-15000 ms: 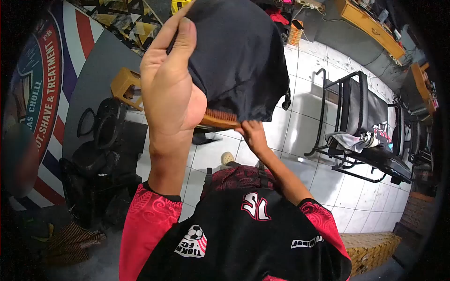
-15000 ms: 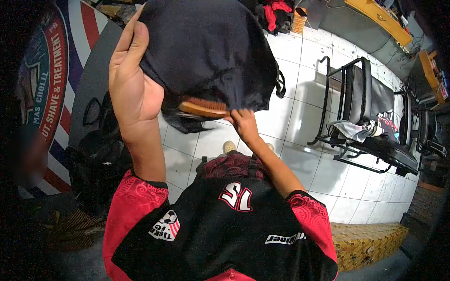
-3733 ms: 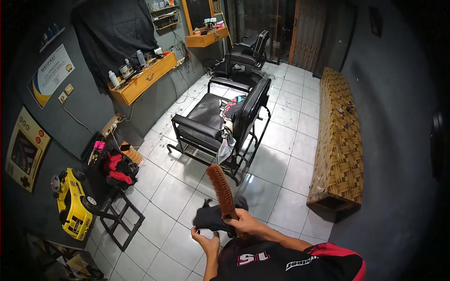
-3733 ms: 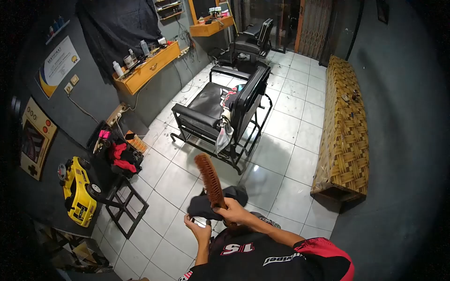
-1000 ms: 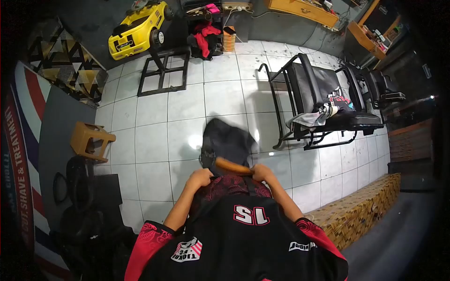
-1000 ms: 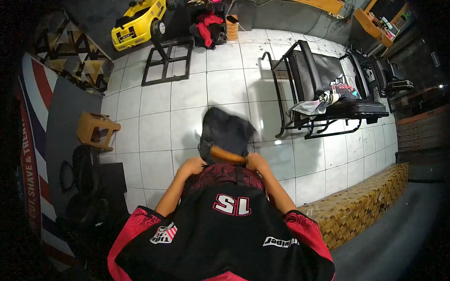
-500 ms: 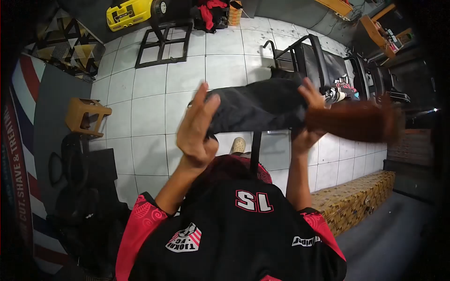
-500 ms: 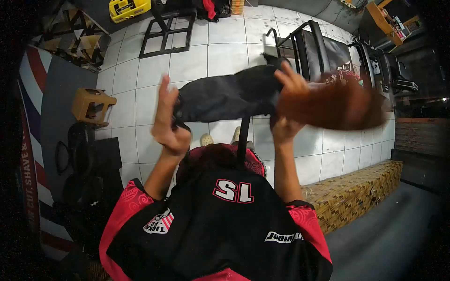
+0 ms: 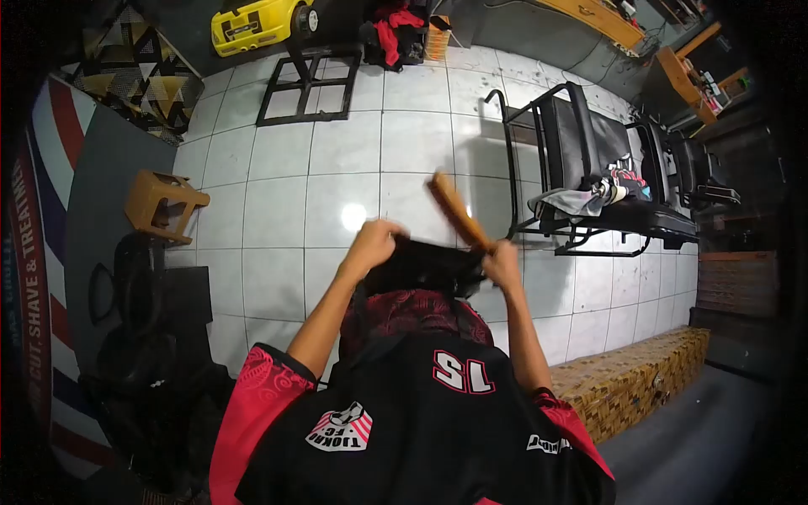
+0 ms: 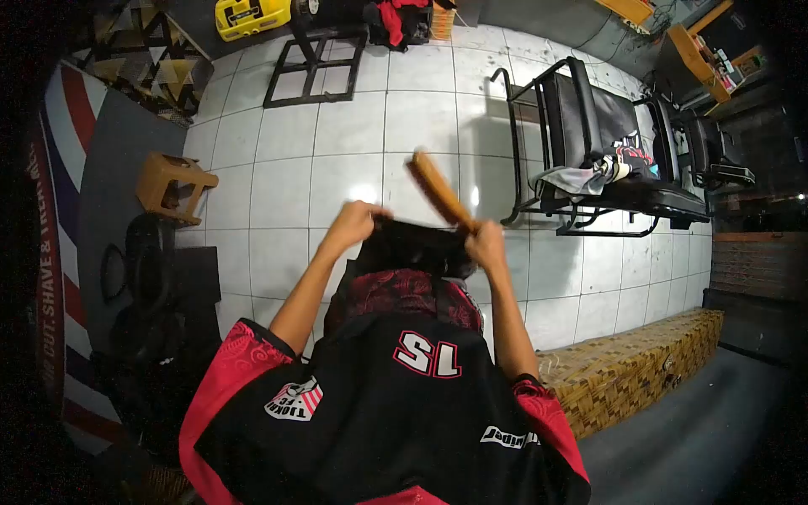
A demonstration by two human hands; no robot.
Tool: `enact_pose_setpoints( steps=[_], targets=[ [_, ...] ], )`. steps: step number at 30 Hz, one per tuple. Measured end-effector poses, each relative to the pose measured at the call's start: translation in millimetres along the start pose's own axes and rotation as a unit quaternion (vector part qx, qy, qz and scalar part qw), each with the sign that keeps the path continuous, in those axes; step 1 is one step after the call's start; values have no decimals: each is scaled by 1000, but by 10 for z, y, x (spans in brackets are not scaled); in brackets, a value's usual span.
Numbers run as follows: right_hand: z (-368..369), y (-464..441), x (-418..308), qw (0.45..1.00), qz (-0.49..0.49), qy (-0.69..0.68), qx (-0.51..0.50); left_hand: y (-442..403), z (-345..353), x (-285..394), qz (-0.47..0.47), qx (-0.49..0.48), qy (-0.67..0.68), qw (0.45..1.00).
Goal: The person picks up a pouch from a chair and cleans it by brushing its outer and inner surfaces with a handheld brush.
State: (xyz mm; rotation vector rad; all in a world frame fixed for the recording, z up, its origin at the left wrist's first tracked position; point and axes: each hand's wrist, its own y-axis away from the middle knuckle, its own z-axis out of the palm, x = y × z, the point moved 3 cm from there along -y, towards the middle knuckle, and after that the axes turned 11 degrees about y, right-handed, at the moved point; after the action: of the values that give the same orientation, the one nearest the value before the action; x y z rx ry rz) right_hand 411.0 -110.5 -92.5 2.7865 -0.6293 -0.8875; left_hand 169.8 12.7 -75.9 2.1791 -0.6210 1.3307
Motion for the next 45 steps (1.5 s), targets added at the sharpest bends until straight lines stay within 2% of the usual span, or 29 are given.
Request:
enact_pose_setpoints(
  steps=[3, 4, 5, 6, 7, 9, 11, 12, 13, 14, 15, 16, 17, 18, 21, 22, 23, 27, 28, 29, 31, 34, 35, 37, 39, 40, 41, 43, 45],
  targets=[
    [-710, 86, -478, 981, -13, -48, 187, 23, -306, 750, 113, 144, 71, 981],
    [-862, 162, -565, 959, -54, -142, 238, 131, -387, 1077, 158, 188, 76, 966],
    [-1003, 248, -659, 924, -95, -234, 287, 250, -451, 1371, 204, 230, 80, 948],
    [-1219, 384, -953, 887, -158, -248, 355, 336, -444, 1530, 201, 226, 81, 950],
    [-1363, 509, -1186, 842, -222, -260, 419, 473, -445, 1695, 275, 266, 66, 921],
    [-1349, 620, -1053, 811, -290, -317, 397, 683, -302, 1817, 371, 320, 65, 869],
    [-878, 254, -15, 884, -49, -418, 205, 711, -113, 1615, 404, 308, 13, 861],
    [-716, 89, 59, 954, -5, -264, 145, 649, -8, 1404, 379, 267, -21, 886],
    [-696, 369, -474, 926, -196, -19, 321, 527, 105, 1148, 349, 207, -74, 911],
    [-561, 512, -718, 886, -275, -35, 371, 393, 251, 745, 277, 133, -71, 949],
    [-171, 443, -446, 938, -219, 6, 267, 428, 383, 178, 125, 33, -98, 987],
    [498, 339, 229, 995, -39, 92, 19, 349, 528, -366, -64, -191, -237, 950],
    [718, 392, 422, 970, -14, 196, -143, 379, 603, -888, -65, -259, -143, 953],
    [831, 456, 551, 960, -3, 224, -166, 388, 556, -687, -84, -350, -123, 925],
    [830, 365, 655, 966, -113, 168, -163, 377, 416, -471, -80, -285, -143, 944],
    [507, 393, 400, 967, 80, -28, -240, 297, 353, -490, -140, -236, -94, 957],
    [454, 354, 394, 976, 58, -74, -198, 253, 281, -418, -59, -178, -59, 981],
    [72, 336, 6, 939, 101, -263, -199, 220, 74, -65, -83, 29, 156, 984],
    [-246, 396, -315, 942, 117, -232, -211, 212, -5, 31, -100, 33, 80, 991],
    [-252, 385, -335, 944, 115, -226, -211, 186, 55, -69, -6, 108, 273, 956],
    [-301, 373, -345, 900, 135, -362, -204, 147, 62, 64, 57, 224, 368, 900],
    [-427, 385, -560, 846, 106, -496, -165, 107, 88, 104, 39, 303, 256, 917],
    [-512, 390, -669, 799, 85, -581, -129, 62, 187, -126, 37, 293, 197, 935],
    [-652, 459, -793, 788, 100, -593, -133, -55, 544, -823, -166, 204, 164, 951],
    [-753, 516, -859, 752, 79, -642, -126, 16, 685, -565, -340, -49, 418, 841],
    [-808, 586, -884, 740, 98, -650, -144, 71, 659, -271, -295, -149, 520, 788],
    [-825, 631, -899, 742, 98, -647, -144, 29, 751, -353, -293, -149, 522, 787],
    [-867, 665, -943, 737, 53, -663, -118, -182, 974, -764, -282, -41, 401, 871],
    [-829, 694, -857, 729, 34, -670, -137, -294, 1078, -838, -245, -13, 441, 863]
  ],
)
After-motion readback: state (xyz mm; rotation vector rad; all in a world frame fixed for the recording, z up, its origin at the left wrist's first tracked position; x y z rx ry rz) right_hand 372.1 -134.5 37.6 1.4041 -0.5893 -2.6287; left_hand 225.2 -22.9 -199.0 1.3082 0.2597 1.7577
